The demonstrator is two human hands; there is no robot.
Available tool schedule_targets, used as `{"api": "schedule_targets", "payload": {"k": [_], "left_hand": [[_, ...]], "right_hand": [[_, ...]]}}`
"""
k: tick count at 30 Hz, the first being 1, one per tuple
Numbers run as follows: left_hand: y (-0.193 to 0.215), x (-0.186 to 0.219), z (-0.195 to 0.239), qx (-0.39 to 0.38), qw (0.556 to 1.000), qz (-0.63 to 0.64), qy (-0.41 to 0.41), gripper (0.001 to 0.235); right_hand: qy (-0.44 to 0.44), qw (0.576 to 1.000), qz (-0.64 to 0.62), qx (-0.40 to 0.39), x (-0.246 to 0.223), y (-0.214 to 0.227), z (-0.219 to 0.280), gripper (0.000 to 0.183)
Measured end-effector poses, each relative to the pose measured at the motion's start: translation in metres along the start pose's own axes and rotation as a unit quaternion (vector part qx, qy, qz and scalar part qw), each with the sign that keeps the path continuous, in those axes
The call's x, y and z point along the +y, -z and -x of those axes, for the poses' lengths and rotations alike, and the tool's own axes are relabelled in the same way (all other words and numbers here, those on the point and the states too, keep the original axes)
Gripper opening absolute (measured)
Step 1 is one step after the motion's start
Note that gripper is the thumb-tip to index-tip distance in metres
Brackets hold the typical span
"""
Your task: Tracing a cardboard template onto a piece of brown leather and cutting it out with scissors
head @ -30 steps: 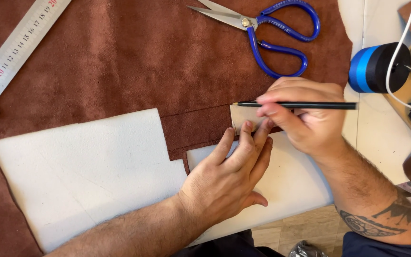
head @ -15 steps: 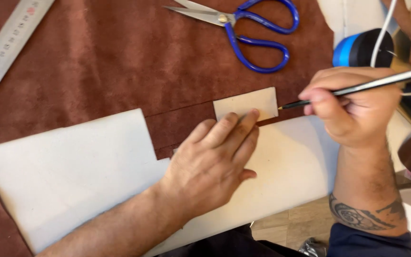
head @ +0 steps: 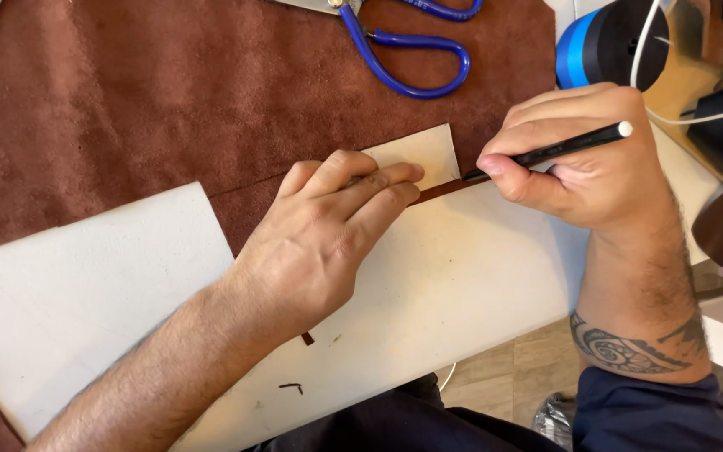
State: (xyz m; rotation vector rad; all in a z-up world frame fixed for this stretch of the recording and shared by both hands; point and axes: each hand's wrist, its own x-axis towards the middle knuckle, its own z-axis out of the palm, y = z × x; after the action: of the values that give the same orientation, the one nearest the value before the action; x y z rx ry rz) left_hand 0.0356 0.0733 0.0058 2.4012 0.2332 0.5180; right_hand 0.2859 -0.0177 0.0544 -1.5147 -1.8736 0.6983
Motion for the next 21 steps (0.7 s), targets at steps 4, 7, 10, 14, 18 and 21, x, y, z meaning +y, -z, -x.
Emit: {"api": "schedule_targets", "payload": {"k": [4, 7, 10, 14, 18, 21], "left_hand": [[0.002, -0.002, 0.000, -0.009, 1.000, -0.007, 0.000, 0.034], [0.001, -0.004, 0.001, -0.019, 0.999, -0.025, -0.007, 0.036], [0.003, -0.004, 0.000, -0.018, 1.000, -0.021, -0.013, 0.036], [0.006, -0.002, -0.002, -0.022, 1.000, 0.008, -0.006, 0.040], [0.008, -0.002, -0.003, -0.023, 0.999, 0.047, 0.015, 0.042], [0.010, -0.003, -0.004, -0.038, 0.996, 0.076, 0.037, 0.042]], "right_hand": [[0.005, 1.000, 0.000, 0.001, 0.002, 0.000, 0.000, 0.018], [0.005, 1.000, 0.007, 0.003, 0.002, -0.001, 0.001, 0.018], [0.006, 1.000, -0.005, 0.003, 0.002, -0.002, 0.000, 0.017], [0.069, 0.997, -0.030, -0.014, 0.003, -0.007, -0.004, 0.012], [0.099, 0.994, -0.041, -0.024, -0.001, -0.012, -0.008, 0.015], [0.130, 0.989, -0.048, -0.053, -0.009, -0.016, -0.014, 0.014]]}}
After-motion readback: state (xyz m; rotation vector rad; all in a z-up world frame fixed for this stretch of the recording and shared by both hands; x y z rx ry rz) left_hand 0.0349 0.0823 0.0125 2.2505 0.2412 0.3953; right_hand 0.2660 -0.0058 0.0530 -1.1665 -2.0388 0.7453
